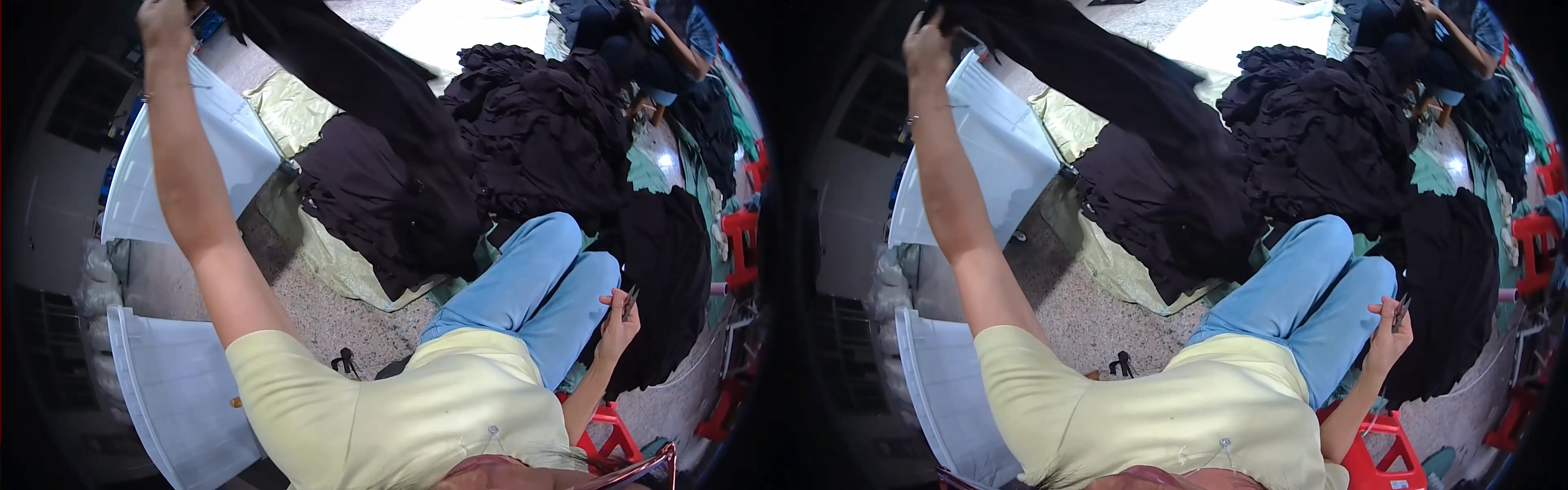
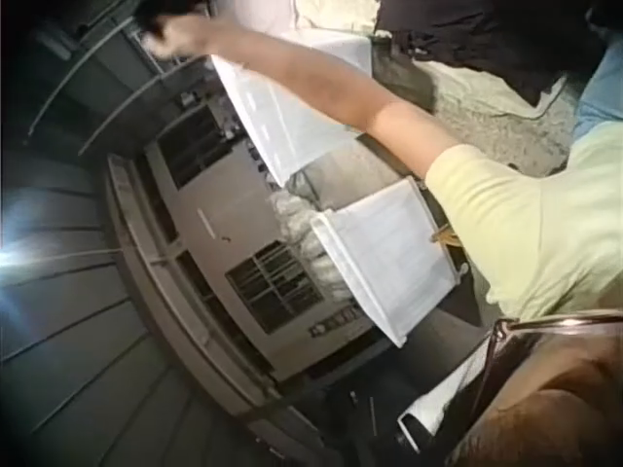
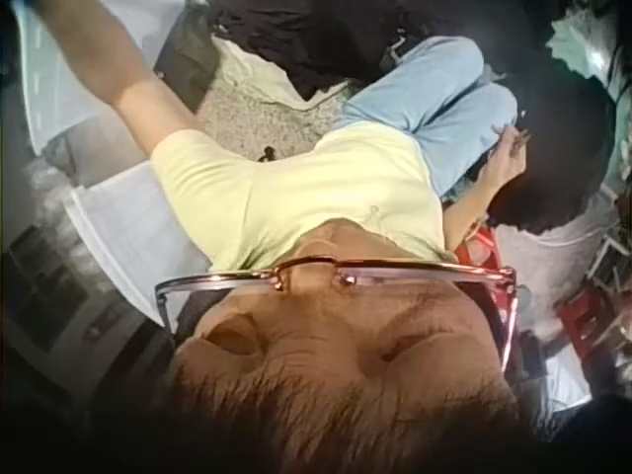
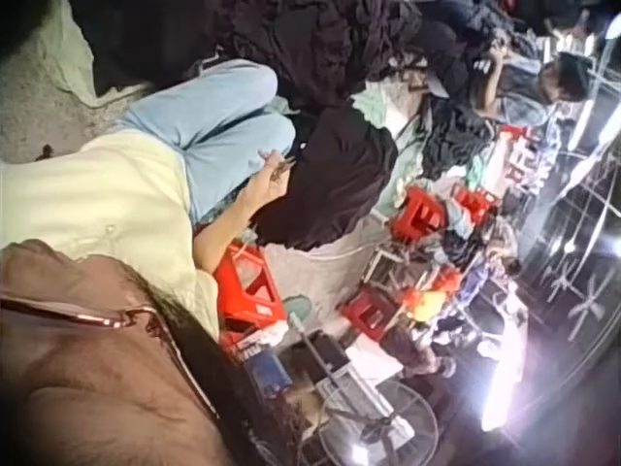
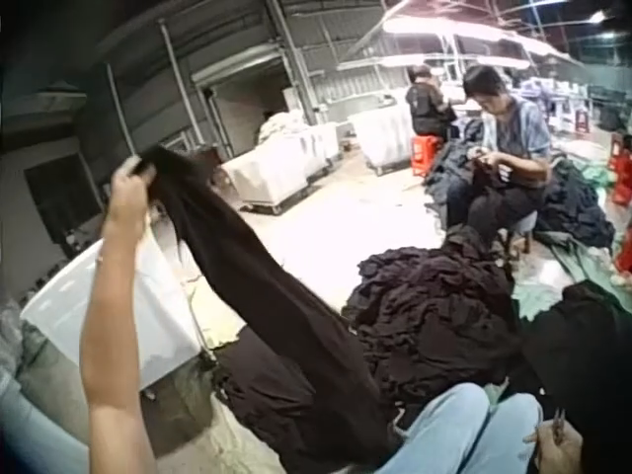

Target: Inspecting black garments from a pile on the floor and trimming excess threads or labels using small snips.

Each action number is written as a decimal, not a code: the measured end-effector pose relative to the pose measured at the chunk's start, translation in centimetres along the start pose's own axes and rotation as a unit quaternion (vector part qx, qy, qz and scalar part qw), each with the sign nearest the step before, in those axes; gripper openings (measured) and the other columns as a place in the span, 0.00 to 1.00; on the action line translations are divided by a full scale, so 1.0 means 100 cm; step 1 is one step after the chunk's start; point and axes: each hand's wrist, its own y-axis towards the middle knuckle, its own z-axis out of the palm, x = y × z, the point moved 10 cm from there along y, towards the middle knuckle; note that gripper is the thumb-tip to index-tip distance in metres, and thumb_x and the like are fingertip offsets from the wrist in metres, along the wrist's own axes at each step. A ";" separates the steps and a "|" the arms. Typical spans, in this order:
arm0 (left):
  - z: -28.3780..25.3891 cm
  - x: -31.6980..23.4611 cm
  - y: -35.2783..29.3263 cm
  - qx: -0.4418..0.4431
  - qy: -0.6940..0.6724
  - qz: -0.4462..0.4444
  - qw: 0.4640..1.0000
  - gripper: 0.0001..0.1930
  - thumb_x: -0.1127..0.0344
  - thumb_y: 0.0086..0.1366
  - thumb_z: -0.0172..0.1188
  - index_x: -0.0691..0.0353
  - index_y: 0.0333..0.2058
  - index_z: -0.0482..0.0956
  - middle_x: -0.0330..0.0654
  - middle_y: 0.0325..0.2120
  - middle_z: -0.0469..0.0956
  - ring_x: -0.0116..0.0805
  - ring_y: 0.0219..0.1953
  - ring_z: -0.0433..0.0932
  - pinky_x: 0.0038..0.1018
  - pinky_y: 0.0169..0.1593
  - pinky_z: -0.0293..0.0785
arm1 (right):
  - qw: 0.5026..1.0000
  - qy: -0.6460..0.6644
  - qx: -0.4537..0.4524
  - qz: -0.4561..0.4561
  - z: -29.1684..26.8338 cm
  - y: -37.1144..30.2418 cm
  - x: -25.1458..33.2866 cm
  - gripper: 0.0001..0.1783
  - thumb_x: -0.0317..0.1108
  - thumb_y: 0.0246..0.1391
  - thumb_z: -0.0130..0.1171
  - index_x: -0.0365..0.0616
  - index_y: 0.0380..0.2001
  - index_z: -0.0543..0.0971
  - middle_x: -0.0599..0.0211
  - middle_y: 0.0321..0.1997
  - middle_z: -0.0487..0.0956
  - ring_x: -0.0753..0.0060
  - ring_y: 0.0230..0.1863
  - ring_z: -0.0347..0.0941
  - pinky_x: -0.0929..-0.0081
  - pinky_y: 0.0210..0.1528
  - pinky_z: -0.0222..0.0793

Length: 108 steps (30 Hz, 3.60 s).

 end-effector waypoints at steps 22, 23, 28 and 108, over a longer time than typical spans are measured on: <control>0.144 0.194 -0.650 0.603 0.107 -0.303 0.730 0.21 0.63 0.54 0.67 0.62 0.47 0.77 0.49 0.34 0.81 0.44 0.39 0.81 0.35 0.44 0.76 | 0.979 -0.167 -0.113 0.030 -0.009 0.003 -0.046 0.11 0.35 0.60 0.57 0.37 0.30 0.77 0.73 0.18 0.73 0.86 0.22 0.65 0.79 0.24 0.61; 0.172 0.193 -0.665 0.615 0.113 -0.309 0.717 0.26 0.61 0.54 0.68 0.59 0.52 0.73 0.50 0.39 0.80 0.46 0.43 0.80 0.36 0.46 0.75 | 0.967 -0.213 -0.136 -0.028 -0.015 0.001 -0.048 0.08 0.32 0.59 0.58 0.37 0.30 0.76 0.71 0.18 0.72 0.84 0.20 0.66 0.80 0.23 0.62; 0.317 0.221 -0.667 0.589 0.152 -0.279 0.744 0.44 0.55 0.53 0.68 0.60 0.64 0.54 0.61 0.56 0.66 0.61 0.56 0.68 0.44 0.56 0.68 | 0.910 -0.336 -0.173 -0.169 0.000 -0.010 -0.014 0.04 0.24 0.55 0.60 0.41 0.30 0.74 0.69 0.21 0.71 0.81 0.16 0.62 0.79 0.20 0.59; 0.232 -0.114 -0.527 0.691 -0.270 -0.162 0.650 0.12 0.76 0.59 0.60 0.66 0.43 0.78 0.42 0.40 0.80 0.32 0.40 0.79 0.27 0.45 0.74 | 0.936 -0.298 -0.029 -0.187 0.012 0.035 0.021 0.11 0.33 0.47 0.64 0.45 0.36 0.79 0.63 0.41 0.77 0.58 0.39 0.78 0.66 0.39 0.72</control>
